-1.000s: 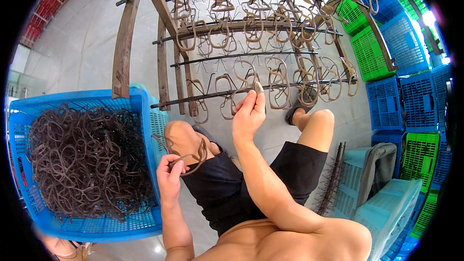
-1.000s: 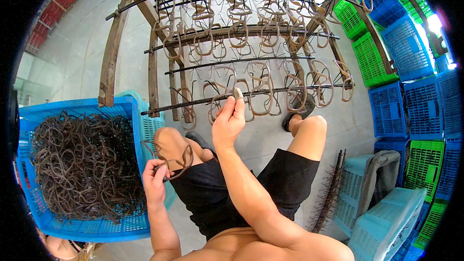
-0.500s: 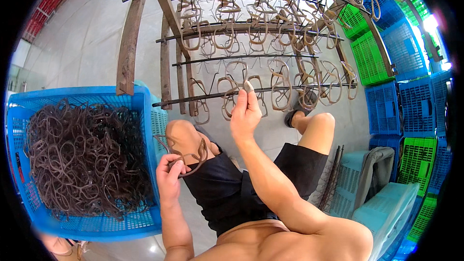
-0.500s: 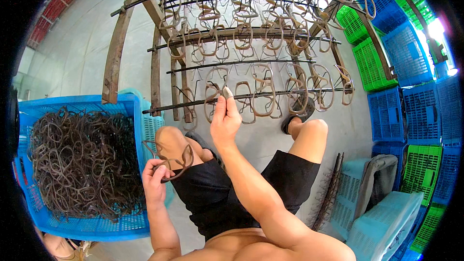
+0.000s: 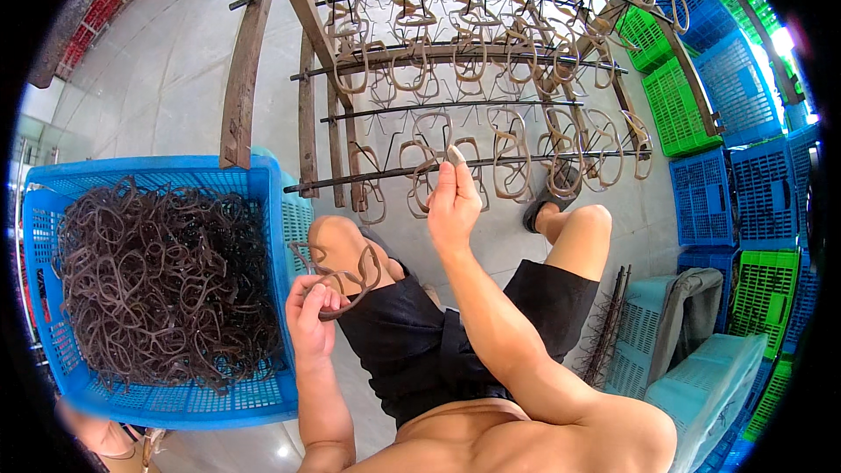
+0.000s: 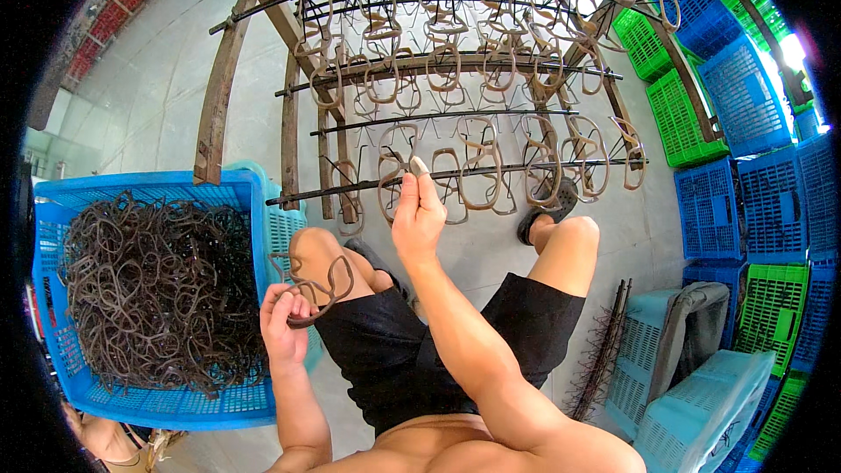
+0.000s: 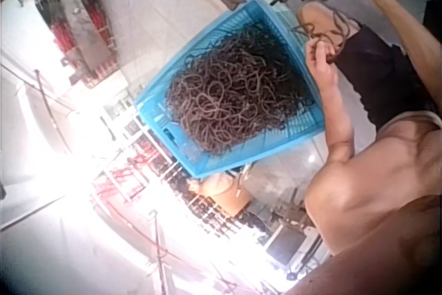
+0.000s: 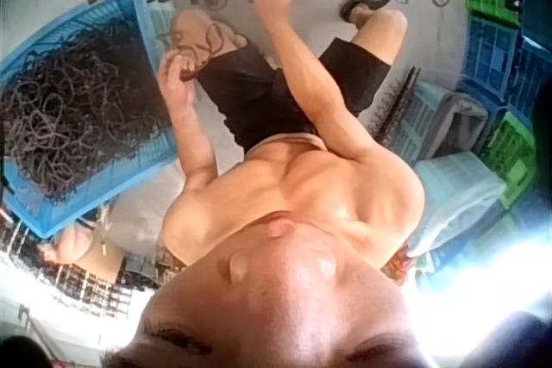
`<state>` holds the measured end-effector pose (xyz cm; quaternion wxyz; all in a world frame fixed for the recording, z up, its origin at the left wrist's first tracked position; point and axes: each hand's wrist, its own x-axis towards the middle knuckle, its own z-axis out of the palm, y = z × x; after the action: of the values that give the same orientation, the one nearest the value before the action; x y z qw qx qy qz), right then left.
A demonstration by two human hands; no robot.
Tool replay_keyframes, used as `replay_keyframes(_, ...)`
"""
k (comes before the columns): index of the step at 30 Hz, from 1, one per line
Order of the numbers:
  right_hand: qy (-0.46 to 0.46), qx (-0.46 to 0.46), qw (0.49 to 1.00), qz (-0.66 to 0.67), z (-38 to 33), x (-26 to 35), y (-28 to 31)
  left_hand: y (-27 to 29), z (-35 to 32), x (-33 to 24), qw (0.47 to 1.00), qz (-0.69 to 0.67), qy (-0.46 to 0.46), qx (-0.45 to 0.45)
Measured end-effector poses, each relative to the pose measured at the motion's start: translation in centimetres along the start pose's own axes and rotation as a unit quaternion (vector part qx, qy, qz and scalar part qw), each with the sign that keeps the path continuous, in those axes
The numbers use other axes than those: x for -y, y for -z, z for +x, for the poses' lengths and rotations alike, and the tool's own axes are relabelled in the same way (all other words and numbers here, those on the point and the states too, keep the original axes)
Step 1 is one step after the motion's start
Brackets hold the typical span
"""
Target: The person sits on the floor and repeatedly picks up dark wire pieces from a blue basket, then threads and twists them onto a metal rack to form hooks. The person handles the wires by hand and places the finished hooks onto the rack.
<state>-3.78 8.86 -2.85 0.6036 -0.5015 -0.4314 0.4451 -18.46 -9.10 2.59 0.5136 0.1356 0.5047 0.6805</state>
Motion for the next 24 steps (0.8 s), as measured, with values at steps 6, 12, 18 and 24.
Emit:
replay_keyframes(6,-0.005,-0.022,1.000,-0.012,0.2,0.3,0.4,-0.4,-0.2,-0.1,1.000,0.007,-0.008,-0.002)
replay_keyframes(12,0.266,0.090,0.898,-0.338,-2.8,5.5,3.3,-0.9,-0.2,-1.3,0.996,-0.013,-0.023,0.084)
replay_keyframes(18,0.139,0.368,0.918,-0.050,-5.2,7.7,3.6,-3.0,1.9,-2.9,0.987,-0.080,-0.061,0.122)
replay_keyframes(24,-0.156,0.286,0.925,0.197,-8.9,9.5,-0.3,-4.9,1.1,-0.2,0.948,0.267,-0.159,0.073)
